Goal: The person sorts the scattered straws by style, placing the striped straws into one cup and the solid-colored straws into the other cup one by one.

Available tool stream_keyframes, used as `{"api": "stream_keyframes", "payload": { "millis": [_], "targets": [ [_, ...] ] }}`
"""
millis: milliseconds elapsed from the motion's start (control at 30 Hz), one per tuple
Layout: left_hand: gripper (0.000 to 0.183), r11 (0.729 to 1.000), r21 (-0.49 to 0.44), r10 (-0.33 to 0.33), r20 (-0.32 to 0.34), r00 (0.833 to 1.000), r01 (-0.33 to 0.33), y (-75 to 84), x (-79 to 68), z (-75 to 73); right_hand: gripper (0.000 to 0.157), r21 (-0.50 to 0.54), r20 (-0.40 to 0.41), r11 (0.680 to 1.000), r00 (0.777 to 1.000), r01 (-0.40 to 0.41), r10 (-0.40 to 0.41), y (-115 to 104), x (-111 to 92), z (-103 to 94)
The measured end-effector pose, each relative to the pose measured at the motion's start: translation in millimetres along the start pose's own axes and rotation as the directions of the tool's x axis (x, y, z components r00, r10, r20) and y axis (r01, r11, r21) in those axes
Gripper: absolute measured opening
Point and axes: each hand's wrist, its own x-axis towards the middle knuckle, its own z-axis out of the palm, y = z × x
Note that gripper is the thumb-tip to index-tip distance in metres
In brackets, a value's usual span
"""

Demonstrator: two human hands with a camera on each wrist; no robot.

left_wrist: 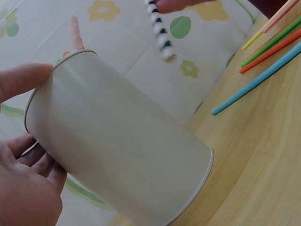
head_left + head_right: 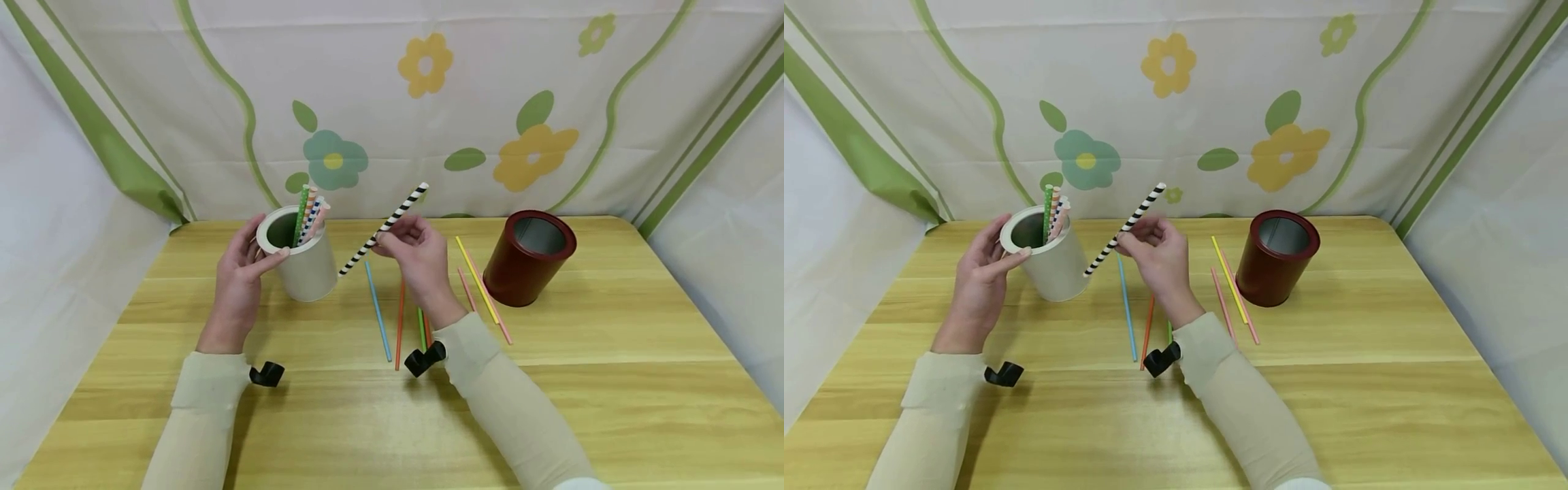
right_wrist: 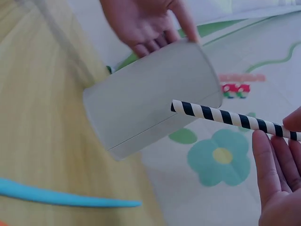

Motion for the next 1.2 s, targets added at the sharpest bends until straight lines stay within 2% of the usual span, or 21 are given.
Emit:
{"api": "stream_keyframes", "payload": {
  "millis": [233, 367, 467, 833, 1067, 1200],
  "targets": [
    [0.075, 1.000, -0.007, 0.006, 0.004, 1.000, -0.006, 0.0, -0.6, -0.2, 0.026, 0.018, 0.034, 0.991, 0.990, 0.133, -0.134, -29.0, 5.8, 22.7],
    [0.074, 1.000, -0.013, 0.009, 0.002, 1.000, -0.008, -0.3, -0.1, -0.4, 0.026, 0.042, 0.050, 0.982, 0.981, 0.187, -0.189, -35.7, 8.3, 37.9],
    [0.074, 1.000, -0.015, 0.009, 0.000, 1.000, -0.009, -0.5, 0.1, -0.3, 0.024, 0.012, 0.062, 0.977, 0.975, 0.212, -0.213, -36.0, 10.1, 46.7],
    [0.076, 1.000, -0.017, 0.003, 0.008, 1.000, -0.003, 1.6, -0.9, 0.8, 0.020, -0.187, 0.080, 0.947, 0.964, 0.263, -0.252, -28.2, 14.7, 57.0],
    [0.075, 1.000, -0.018, 0.003, -0.001, 1.000, -0.003, 0.8, -0.2, 1.6, 0.022, -0.277, 0.113, 0.924, 0.964, 0.263, -0.240, -22.2, 15.2, 61.2],
    [0.075, 1.000, -0.014, 0.004, 0.003, 1.000, -0.004, 0.6, -0.2, 1.6, 0.022, -0.282, 0.144, 0.926, 0.965, 0.253, -0.220, -17.3, 15.5, 65.4]
  ]
}}
